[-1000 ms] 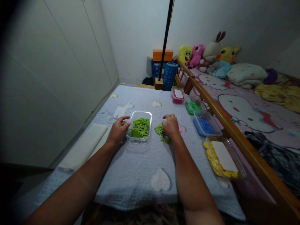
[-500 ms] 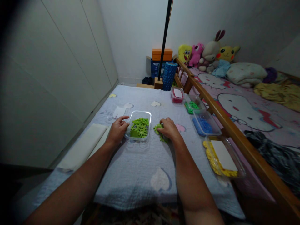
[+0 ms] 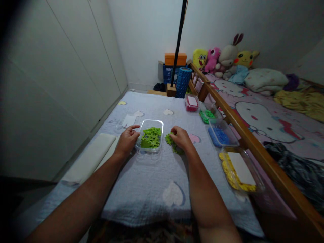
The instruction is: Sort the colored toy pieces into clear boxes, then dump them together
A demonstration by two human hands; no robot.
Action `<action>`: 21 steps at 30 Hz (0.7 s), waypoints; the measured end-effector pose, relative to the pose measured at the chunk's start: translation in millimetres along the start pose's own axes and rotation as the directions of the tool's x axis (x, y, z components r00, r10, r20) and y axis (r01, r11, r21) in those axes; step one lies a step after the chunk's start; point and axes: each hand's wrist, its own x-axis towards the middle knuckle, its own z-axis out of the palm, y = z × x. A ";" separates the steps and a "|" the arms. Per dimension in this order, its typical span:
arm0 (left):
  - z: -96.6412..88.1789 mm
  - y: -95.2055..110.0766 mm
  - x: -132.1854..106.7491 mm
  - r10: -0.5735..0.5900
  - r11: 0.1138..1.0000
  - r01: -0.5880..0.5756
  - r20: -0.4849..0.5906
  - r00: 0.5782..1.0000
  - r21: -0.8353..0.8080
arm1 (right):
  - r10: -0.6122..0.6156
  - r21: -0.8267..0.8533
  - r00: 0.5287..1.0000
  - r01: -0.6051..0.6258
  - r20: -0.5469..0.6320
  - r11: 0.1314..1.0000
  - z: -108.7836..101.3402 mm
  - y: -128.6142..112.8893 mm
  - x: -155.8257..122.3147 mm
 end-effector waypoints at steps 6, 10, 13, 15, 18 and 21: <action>0.3 1.6 -1.4 -0.013 1.000 0.013 -0.003 1.000 -0.004 | 0.068 0.228 0.987 -0.034 -0.147 0.973 -6.3 -3.2 0.5; -0.5 3.3 -1.5 -0.013 1.000 0.013 -0.006 1.000 0.021 | 0.143 0.452 0.946 0.004 -0.291 0.892 -6.4 -8.0 2.6; -0.5 3.8 -1.5 -0.018 1.000 0.018 -0.005 1.000 0.015 | 0.126 0.612 0.952 0.075 -0.279 0.788 -1.1 -19.6 1.6; -0.3 3.8 -1.7 -0.021 1.000 0.021 -0.001 1.000 0.004 | 0.080 0.665 0.970 0.097 -0.231 0.741 5.5 -30.5 -1.5; 0.1 3.1 -2.0 -0.020 1.000 0.020 0.004 1.000 -0.008 | 0.006 0.682 0.987 0.105 -0.158 0.724 17.5 -46.5 -8.7; 0.4 2.2 -1.7 -0.018 1.000 0.018 0.006 1.000 -0.011 | -0.071 0.612 0.989 0.134 -0.127 0.779 27.3 -56.9 -15.5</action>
